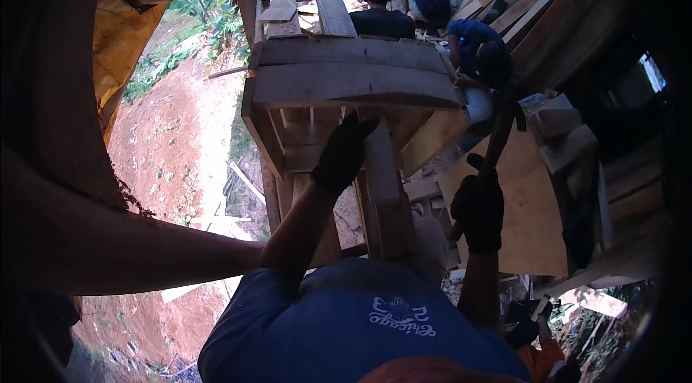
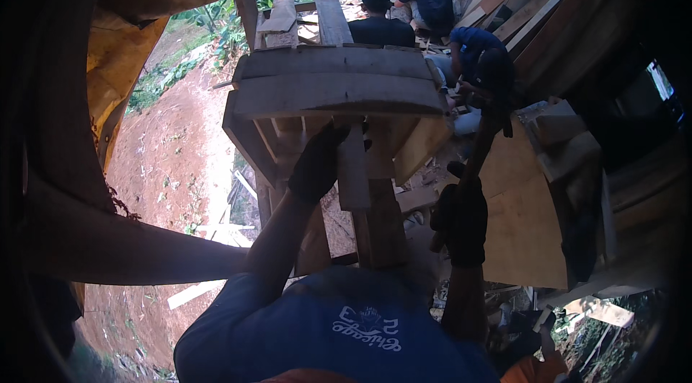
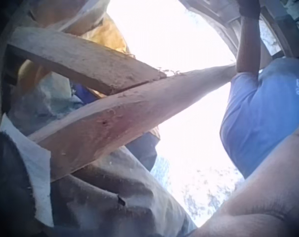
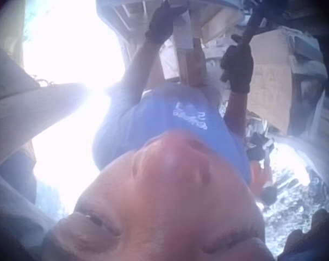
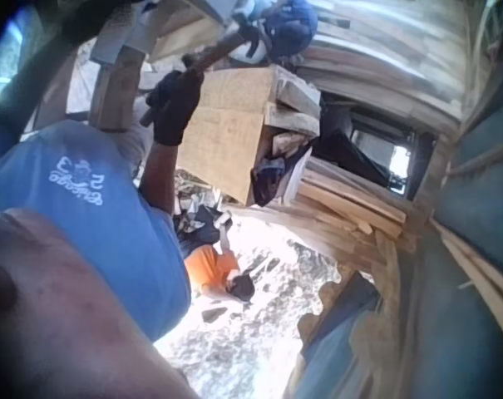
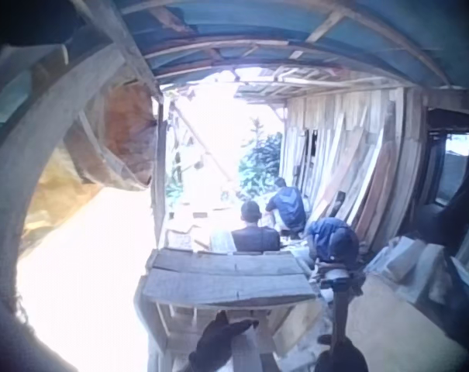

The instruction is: The person builds a wooden chair by hammering slats into the frame and attaching larger support pieces by hand while other workers assist in the background.

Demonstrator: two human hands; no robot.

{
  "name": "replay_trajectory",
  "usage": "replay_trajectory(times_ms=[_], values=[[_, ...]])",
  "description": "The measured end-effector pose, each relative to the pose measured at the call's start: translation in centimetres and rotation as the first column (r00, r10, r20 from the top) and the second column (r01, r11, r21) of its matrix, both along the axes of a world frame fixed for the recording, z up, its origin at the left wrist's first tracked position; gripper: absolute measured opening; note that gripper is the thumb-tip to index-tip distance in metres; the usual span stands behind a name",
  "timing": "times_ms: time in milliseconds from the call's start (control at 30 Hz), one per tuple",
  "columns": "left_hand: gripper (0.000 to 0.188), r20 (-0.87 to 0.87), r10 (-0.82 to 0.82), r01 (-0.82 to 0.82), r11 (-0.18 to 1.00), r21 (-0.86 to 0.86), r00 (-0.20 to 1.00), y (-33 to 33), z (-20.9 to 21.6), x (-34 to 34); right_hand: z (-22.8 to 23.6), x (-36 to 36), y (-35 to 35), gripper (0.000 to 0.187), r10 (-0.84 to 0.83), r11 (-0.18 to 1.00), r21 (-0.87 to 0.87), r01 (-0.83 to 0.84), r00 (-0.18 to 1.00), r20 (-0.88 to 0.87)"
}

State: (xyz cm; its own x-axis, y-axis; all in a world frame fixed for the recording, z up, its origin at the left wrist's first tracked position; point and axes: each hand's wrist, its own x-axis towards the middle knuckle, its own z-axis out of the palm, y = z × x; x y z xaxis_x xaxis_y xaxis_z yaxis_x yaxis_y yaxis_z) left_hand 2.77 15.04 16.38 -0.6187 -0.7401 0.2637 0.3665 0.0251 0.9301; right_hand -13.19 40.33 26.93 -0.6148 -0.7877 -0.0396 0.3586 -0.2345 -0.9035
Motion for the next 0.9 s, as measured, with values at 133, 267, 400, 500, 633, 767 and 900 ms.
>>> replay_trajectory(times_ms=[133,267,400,500,633,767,900], values=[[0.034,0.044,-0.063,0.065,0.996,-0.06,0.997,-0.1,0.4,-1.8,2.1,3.1,-1.9,0.047,0.161,0.969,0.186,-0.164,0.986,0.035],[0.031,0.042,0.207,-0.152,0.827,-0.542,0.977,-0.2,1.5,-1.3,3.0,4.5,-4.9,0.05,0.083,0.976,0.218,-0.024,0.96,-0.267],[0.031,-0.143,-0.11,0.135,0.975,0.175,0.984,0.5,2.9,-1.7,1.8,4.4,-6.1,0.046,0.025,0.999,-0.037,-0.024,0.999,0.02],[0.034,-0.17,-0.05,0.07,0.991,0.114,0.984,1.0,3.4,-2.2,-2.0,1.2,-6.2,0.045,0.131,0.991,0.124,-0.056,0.63,-0.765],[0.034,-0.167,-0.017,0.042,0.988,0.151,0.986,0.3,2.4,-1.8,1.7,2.3,-6.2,0.043,0.127,0.99,-0.063,-0.123,0.989,0.072],[0.028,-0.093,-0.044,0.062,0.978,0.2,0.995,0.5,2.9,-2.5,1.6,5.1,-7.0,0.039,-0.097,0.995,0.0,0.099,0.975,-0.199],[0.031,-0.041,-0.055,0.061,0.984,0.167,0.998,0.0,2.0,-2.3,1.5,3.4,-6.5,0.034,0.06,0.976,0.211,0.061,0.85,-0.524]])
